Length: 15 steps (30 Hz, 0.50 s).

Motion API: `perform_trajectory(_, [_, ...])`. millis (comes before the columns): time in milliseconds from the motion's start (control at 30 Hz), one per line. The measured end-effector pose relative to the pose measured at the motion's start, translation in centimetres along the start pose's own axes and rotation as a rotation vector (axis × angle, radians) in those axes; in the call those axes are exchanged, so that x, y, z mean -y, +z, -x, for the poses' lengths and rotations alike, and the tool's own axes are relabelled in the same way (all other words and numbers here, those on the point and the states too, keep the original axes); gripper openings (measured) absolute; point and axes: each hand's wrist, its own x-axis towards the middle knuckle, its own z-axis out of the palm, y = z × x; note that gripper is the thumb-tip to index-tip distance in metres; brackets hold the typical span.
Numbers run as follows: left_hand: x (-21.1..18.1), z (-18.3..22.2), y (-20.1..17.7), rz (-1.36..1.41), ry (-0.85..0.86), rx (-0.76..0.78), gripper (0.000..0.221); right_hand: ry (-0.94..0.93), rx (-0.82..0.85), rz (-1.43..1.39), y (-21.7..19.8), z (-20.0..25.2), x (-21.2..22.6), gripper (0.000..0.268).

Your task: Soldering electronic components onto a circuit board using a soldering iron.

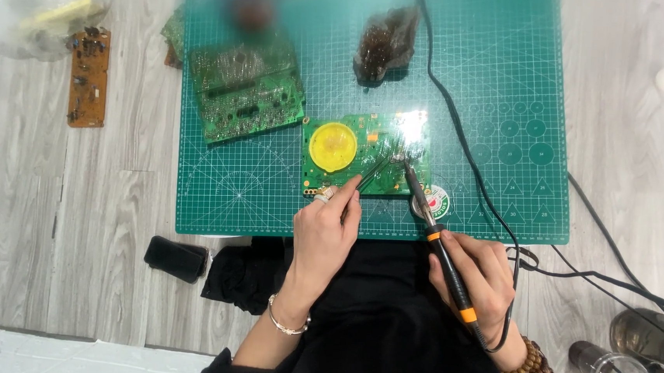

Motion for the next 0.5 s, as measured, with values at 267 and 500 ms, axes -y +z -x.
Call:
perform_trajectory(267, [0.18,0.04,0.16,-0.014,0.002,-0.01,0.021,-0.017,-0.008,0.011,0.09,0.03,-0.4,0.029])
perform_trajectory(500, [0.13,0.03,0.05,-0.014,-0.002,-0.005,0.021,0.014,-0.011,0.012,-0.13,0.38,-0.57,0.029])
